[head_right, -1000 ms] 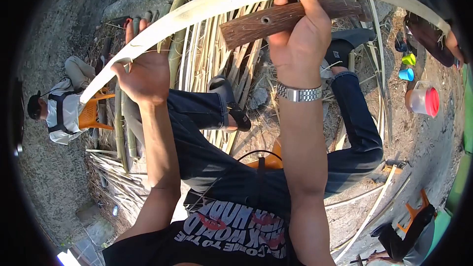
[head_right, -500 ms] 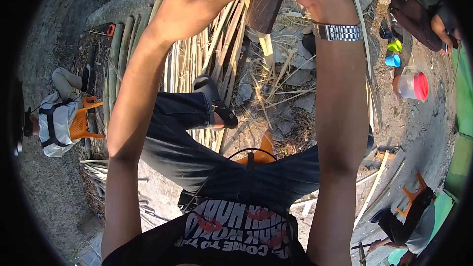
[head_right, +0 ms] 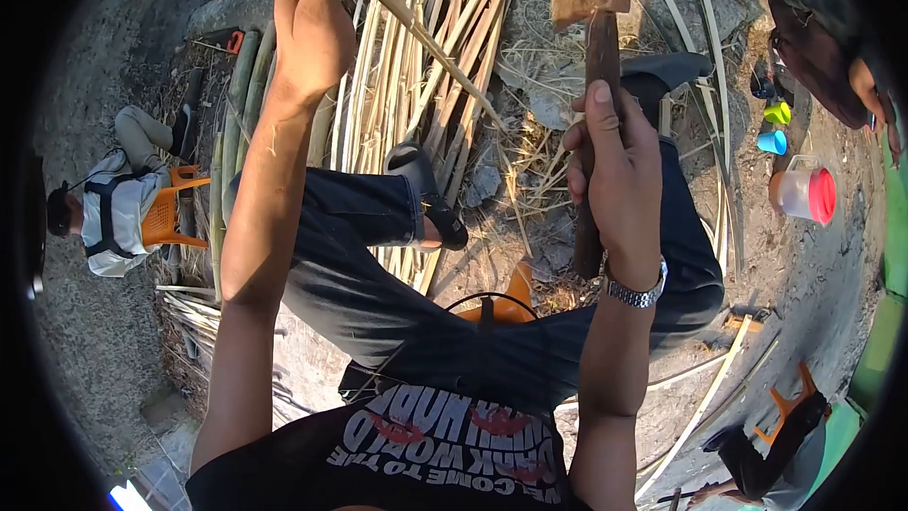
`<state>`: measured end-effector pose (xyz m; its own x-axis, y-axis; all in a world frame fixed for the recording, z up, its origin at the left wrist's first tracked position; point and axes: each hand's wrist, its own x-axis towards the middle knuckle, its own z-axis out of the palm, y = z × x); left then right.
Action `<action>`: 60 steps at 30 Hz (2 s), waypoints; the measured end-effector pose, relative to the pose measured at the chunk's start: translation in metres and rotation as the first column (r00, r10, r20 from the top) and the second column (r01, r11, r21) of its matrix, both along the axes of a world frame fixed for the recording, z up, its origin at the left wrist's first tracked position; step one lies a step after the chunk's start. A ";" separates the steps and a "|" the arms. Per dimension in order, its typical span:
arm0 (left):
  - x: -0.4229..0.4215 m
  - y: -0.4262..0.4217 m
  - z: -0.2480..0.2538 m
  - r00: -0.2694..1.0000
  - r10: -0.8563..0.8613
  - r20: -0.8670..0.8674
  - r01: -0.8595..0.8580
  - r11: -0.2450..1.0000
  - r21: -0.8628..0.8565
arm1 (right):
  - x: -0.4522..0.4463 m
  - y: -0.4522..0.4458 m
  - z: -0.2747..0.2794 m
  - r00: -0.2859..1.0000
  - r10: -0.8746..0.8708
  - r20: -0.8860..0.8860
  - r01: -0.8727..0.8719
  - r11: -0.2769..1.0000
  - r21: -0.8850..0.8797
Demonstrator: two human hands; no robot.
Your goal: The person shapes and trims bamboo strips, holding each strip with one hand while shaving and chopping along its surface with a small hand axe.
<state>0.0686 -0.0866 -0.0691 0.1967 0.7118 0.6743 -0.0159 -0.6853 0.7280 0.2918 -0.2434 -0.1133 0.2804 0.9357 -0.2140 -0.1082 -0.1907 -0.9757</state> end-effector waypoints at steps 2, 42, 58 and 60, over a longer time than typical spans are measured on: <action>-0.008 0.010 0.002 0.999 -0.047 0.024 0.047 0.999 0.002 | -0.013 -0.014 -0.017 0.999 0.034 -0.014 -0.035 0.999 -0.026; 0.059 0.031 -0.003 0.931 -0.057 0.362 -0.042 0.965 0.259 | -0.042 -0.040 0.010 0.937 0.025 -0.348 0.012 0.994 0.104; 0.058 0.010 0.007 0.965 0.060 0.255 -0.095 0.987 0.129 | -0.049 -0.032 -0.035 0.938 -0.064 -0.340 0.139 0.970 0.200; 0.047 0.008 0.012 0.984 -0.017 0.175 -0.004 0.993 0.122 | -0.051 -0.030 -0.051 0.954 -0.072 -0.289 0.145 0.960 0.239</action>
<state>0.1154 -0.0791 -0.0574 0.0726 0.6219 0.7797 -0.1407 -0.7676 0.6253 0.2404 -0.2735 -0.1647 0.3479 0.9359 -0.0560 -0.3851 0.0882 -0.9187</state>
